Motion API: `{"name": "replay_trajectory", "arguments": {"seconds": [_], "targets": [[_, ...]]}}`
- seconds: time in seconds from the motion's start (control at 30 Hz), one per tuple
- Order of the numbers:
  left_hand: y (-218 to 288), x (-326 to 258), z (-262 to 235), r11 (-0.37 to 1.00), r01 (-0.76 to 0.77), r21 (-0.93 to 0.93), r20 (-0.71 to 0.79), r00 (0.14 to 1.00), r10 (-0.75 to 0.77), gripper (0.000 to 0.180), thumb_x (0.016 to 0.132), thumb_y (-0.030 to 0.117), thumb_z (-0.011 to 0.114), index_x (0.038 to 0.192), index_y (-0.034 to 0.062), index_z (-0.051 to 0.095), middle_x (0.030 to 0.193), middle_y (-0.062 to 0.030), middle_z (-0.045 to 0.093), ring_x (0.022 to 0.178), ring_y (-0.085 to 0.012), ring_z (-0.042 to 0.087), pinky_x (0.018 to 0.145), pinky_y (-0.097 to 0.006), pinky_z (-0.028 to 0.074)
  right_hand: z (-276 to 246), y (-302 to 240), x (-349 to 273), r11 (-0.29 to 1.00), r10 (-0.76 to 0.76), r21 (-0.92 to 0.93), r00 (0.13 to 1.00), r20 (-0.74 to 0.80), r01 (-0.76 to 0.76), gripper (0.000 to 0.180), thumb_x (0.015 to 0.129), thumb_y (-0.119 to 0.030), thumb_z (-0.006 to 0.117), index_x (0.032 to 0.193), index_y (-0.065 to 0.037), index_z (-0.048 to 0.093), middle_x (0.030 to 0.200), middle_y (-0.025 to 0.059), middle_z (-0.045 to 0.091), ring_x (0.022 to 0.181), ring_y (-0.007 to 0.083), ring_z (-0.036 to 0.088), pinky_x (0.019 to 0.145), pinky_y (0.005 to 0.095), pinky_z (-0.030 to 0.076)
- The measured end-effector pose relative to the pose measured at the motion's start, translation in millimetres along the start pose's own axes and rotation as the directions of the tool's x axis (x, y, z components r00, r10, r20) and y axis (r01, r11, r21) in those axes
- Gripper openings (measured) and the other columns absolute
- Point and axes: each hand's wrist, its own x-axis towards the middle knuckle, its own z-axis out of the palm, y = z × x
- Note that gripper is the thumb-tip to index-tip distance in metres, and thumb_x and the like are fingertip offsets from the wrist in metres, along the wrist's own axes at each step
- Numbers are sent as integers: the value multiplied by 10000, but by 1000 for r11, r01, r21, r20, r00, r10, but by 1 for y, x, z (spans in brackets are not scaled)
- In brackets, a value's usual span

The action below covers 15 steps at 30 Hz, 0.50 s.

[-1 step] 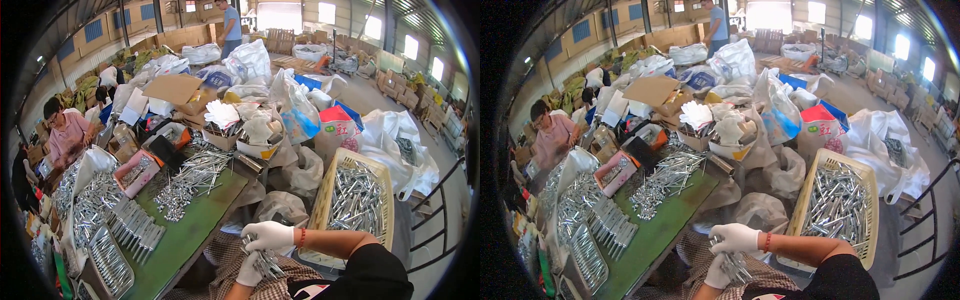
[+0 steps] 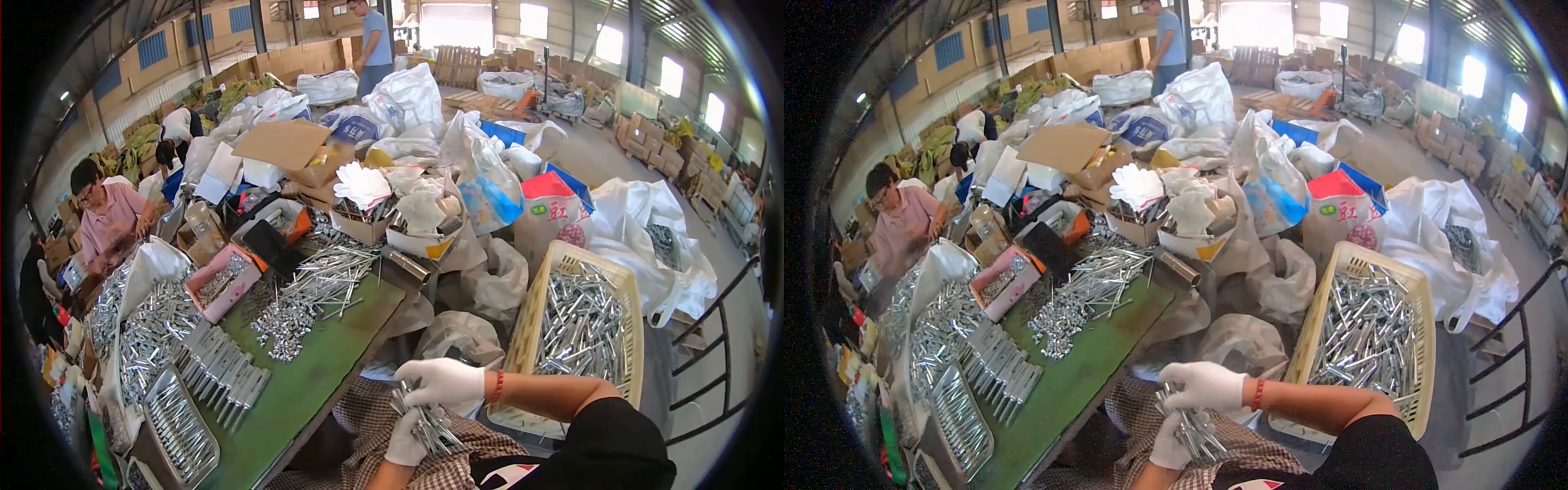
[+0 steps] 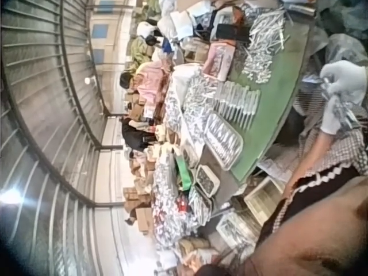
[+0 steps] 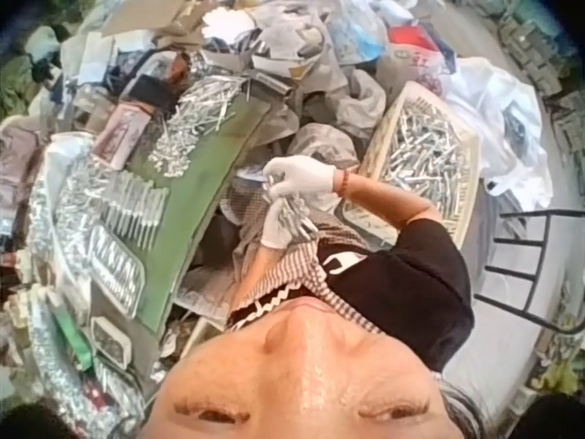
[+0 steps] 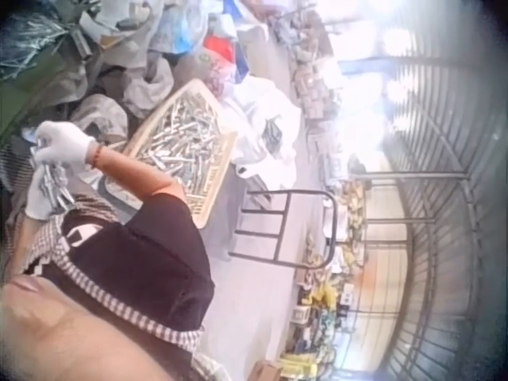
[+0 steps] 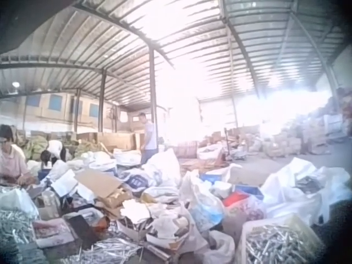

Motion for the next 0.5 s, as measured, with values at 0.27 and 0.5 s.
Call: {"name": "replay_trajectory", "arguments": {"seconds": [0.27,0.5], "targets": [[8,-4,15,975,-131,-181,-11,991,131,420,889,105,569,1299,98,477,1014,-73,613,964,-239,614,883,-461,507,-116,130,-111,366,125,-610,687,-715,-702,129,789,-201,620,827,-114,707,689,96,658,710,303,685,636,455,539],[7,2,10,974,-81,-212,-3,997,83,410,880,67,587,1271,108,472,1016,-70,621,958,-239,631,889,-484,540,-76,169,-188,324,557,-774,771,-310,-545,438,682,-466,757,1014,-187,702,878,152,688,893,338,682,786,437,555]]}}
